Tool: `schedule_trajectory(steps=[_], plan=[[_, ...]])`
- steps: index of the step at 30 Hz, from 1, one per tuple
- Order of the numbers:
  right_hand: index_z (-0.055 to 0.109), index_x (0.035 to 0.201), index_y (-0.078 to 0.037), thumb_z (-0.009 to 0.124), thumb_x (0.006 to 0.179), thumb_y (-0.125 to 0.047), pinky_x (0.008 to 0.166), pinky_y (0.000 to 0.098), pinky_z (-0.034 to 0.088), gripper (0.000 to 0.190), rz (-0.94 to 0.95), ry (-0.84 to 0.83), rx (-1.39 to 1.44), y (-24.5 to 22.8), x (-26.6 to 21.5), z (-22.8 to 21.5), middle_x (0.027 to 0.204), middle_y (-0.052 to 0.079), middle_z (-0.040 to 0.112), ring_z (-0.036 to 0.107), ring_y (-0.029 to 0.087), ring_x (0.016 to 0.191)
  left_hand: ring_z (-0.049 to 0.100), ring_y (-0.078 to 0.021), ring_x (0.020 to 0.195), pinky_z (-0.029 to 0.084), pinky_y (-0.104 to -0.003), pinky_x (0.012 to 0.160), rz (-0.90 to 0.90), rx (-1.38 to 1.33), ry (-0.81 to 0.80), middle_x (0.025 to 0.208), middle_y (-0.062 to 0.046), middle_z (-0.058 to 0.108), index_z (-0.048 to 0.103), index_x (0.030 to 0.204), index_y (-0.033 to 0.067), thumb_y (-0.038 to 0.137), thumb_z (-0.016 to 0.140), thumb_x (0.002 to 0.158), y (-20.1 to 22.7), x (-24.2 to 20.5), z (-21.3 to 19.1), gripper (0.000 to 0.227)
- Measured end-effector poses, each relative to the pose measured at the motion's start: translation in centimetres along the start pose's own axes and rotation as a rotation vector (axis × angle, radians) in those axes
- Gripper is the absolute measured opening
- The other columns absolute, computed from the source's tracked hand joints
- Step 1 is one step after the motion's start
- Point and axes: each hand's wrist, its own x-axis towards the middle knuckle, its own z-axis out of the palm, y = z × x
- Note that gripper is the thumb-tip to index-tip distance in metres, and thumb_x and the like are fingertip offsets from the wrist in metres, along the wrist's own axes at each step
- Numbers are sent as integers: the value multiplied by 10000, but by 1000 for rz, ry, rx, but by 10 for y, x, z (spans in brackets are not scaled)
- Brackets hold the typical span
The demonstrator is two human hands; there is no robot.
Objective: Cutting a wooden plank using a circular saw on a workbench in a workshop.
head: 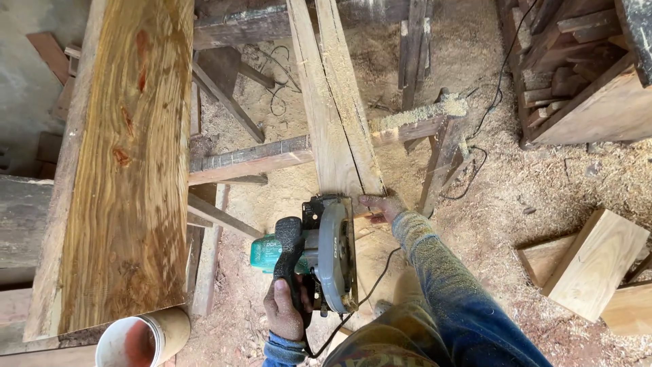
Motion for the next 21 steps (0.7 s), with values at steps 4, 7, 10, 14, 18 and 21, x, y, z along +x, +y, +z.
schedule_trajectory(steps=[4, 7, 10, 14, 18, 21], plan=[[649, 1362, -77, 800, 728, -416, 822, 325, 598, 734, 38, 6, -49, -4, 1, 2, 1427, 134, 627, 703, 275, 997, 447, -174, 370, 346, -298, 356, -23, -52, 4, 502, -96, 542, 676, 969, -49, 425, 441, 1032, 0, -2, 2, 533], [578, 1426, -69, 754, 756, -459, 850, 328, 571, 795, 44, -49, -52, 18, 30, -3, 1512, 127, 539, 673, 277, 1070, 456, -178, 363, 353, -297, 353, -14, -38, -4, 495, -97, 544, 671, 970, -59, 463, 448, 1021, 10, -3, 4, 570], [531, 1387, 16, 786, 755, -343, 696, 318, 572, 770, 25, -9, 8, 5, 6, 1, 1368, 192, 595, 669, 280, 885, 467, -183, 345, 368, -306, 346, -19, 18, -9, 481, -89, 545, 664, 958, -47, 489, 416, 1029, 19, -5, 6, 595], [240, 1578, -57, 872, 695, -168, 491, 317, 565, 1092, -28, 68, 134, -20, -26, 12, 1206, 292, 680, 663, 297, 639, 442, -183, 338, 356, -310, 350, -24, 42, -34, 469, -89, 527, 650, 930, -38, 437, 360, 1061, 39, -2, 11, 573], [548, 1380, 15, 764, 784, -462, 746, 300, 581, 792, 56, -41, -81, 10, 21, -2, 1393, 241, 555, 663, 294, 1015, 449, -195, 336, 352, -309, 343, -70, 15, -13, 482, -104, 531, 654, 929, -43, 417, 370, 1068, 35, 5, 4, 558], [639, 1295, 13, 793, 819, -327, 639, 263, 564, 604, 39, 30, -27, 10, 18, 0, 1056, 199, 686, 705, 240, 826, 434, -185, 328, 342, -305, 335, -66, 13, -21, 464, -94, 511, 647, 922, -39, 435, 376, 1072, 38, 6, 4, 567]])
